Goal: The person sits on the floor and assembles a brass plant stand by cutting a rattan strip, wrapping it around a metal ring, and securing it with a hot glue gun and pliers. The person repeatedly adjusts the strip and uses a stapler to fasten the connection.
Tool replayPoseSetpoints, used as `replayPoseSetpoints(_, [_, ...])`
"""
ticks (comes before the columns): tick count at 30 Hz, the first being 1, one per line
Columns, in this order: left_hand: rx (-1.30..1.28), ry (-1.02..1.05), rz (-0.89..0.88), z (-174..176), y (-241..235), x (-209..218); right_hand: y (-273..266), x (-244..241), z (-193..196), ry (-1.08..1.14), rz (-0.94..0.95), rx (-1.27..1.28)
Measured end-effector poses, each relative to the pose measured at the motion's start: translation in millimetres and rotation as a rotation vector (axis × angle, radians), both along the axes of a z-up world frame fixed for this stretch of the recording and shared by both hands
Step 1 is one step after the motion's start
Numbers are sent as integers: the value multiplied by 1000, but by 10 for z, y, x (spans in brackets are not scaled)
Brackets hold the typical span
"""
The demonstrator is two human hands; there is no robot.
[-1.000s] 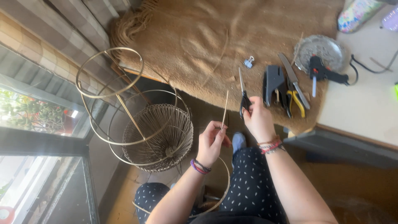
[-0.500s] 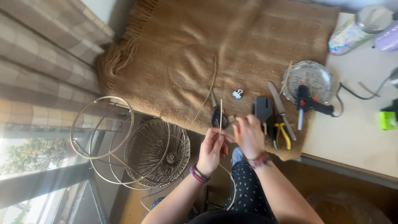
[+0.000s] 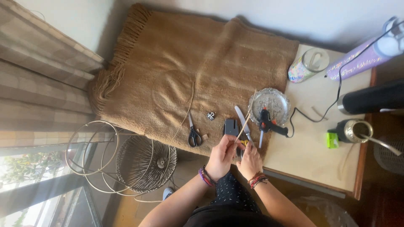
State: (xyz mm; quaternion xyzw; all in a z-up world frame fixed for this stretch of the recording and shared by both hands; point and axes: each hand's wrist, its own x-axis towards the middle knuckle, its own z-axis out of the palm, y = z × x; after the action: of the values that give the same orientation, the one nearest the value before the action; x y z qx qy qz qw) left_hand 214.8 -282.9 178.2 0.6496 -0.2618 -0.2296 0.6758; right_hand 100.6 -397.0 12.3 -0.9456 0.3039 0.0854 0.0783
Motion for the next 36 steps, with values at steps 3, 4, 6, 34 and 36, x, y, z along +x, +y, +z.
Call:
replayPoseSetpoints(3, [13,28,12,266,-49,95,-263,-16,-296,-89,-99,236])
replayPoseSetpoints(4, [12,24,21,325,-52,128,-386,1,-302,-93,-90,236])
replayPoseSetpoints(6, [73,110,72,428,-26,204,-599,39,-326,136,-235,554])
replayPoseSetpoints(34, [208,-266,124,1124,2066,696,895,983,2676,-320,653,382])
replayPoseSetpoints(36, [241,-287,155,1096,2177,705,1097,1040,2705,-315,654,185])
